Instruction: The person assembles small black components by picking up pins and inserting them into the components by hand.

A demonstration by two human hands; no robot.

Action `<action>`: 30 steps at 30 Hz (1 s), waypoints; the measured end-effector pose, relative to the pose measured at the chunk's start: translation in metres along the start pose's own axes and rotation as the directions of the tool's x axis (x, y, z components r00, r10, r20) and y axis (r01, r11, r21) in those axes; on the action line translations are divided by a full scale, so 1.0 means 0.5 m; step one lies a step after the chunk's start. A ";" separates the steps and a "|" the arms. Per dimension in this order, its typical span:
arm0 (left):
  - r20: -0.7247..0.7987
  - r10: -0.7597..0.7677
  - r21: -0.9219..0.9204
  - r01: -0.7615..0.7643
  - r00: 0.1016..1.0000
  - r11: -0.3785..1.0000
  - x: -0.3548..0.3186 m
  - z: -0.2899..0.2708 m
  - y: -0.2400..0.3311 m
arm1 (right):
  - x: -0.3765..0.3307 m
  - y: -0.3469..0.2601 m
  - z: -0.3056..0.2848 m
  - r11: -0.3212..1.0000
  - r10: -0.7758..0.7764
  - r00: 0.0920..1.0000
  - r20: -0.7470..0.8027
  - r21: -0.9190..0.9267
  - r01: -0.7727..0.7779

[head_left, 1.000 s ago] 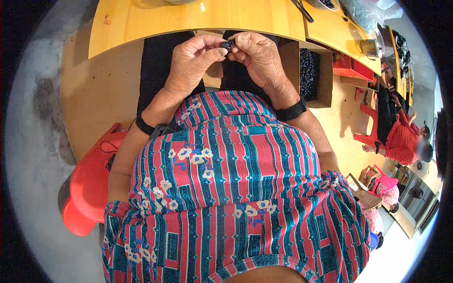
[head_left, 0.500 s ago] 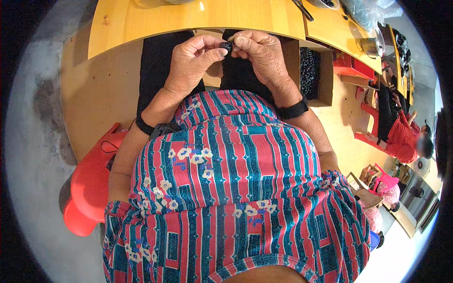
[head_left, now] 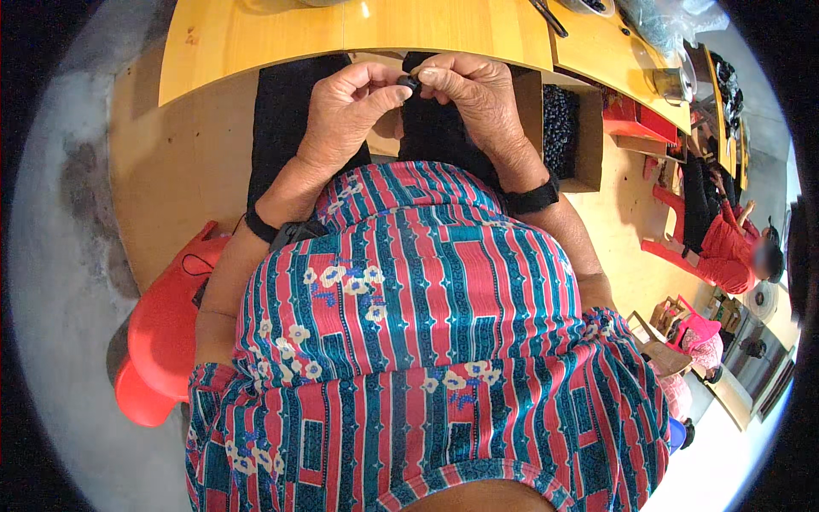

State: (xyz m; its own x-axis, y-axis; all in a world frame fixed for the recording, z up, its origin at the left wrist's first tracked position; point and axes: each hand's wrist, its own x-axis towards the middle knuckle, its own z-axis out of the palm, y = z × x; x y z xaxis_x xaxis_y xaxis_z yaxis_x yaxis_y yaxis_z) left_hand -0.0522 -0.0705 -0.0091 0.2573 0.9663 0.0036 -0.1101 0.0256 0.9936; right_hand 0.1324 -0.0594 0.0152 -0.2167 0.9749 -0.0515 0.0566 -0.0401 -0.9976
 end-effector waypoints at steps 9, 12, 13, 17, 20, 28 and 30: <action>-0.009 0.005 0.022 -0.005 1.000 1.000 -0.001 -0.002 0.000 | 0.000 0.002 0.001 1.000 0.017 1.000 -0.022 0.000 -0.017; 0.006 0.000 0.068 -0.001 1.000 0.998 -0.001 -0.004 -0.003 | 0.000 0.003 0.001 1.000 0.020 1.000 -0.020 -0.008 -0.020; 0.007 0.009 0.081 -0.010 1.000 0.997 -0.001 -0.004 -0.004 | 0.000 0.004 0.000 1.000 0.014 1.000 -0.014 -0.006 -0.015; -0.038 0.042 0.047 -0.040 0.998 0.998 0.000 0.001 -0.007 | -0.002 0.004 0.003 1.000 0.006 1.000 -0.025 -0.013 -0.007; -0.040 0.054 0.045 -0.052 0.998 0.998 -0.001 0.000 -0.011 | -0.002 0.005 0.004 1.000 -0.015 0.999 -0.030 -0.024 0.014; -0.030 0.049 0.029 -0.048 0.998 0.998 0.000 -0.001 -0.010 | 0.004 -0.001 0.003 0.983 -0.092 0.995 -0.046 -0.167 0.083; -0.012 0.030 0.018 -0.030 0.999 0.999 -0.001 -0.002 -0.008 | 0.002 -0.004 0.004 0.975 -0.123 0.992 -0.040 -0.191 0.113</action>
State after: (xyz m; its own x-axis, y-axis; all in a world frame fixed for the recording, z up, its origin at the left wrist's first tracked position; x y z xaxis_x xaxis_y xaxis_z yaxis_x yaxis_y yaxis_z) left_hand -0.0529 -0.0707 -0.0132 0.2426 0.9696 0.0324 -0.1001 -0.0082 0.9949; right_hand 0.1302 -0.0585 0.0169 -0.1831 0.9804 0.0732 0.2166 0.1128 -0.9697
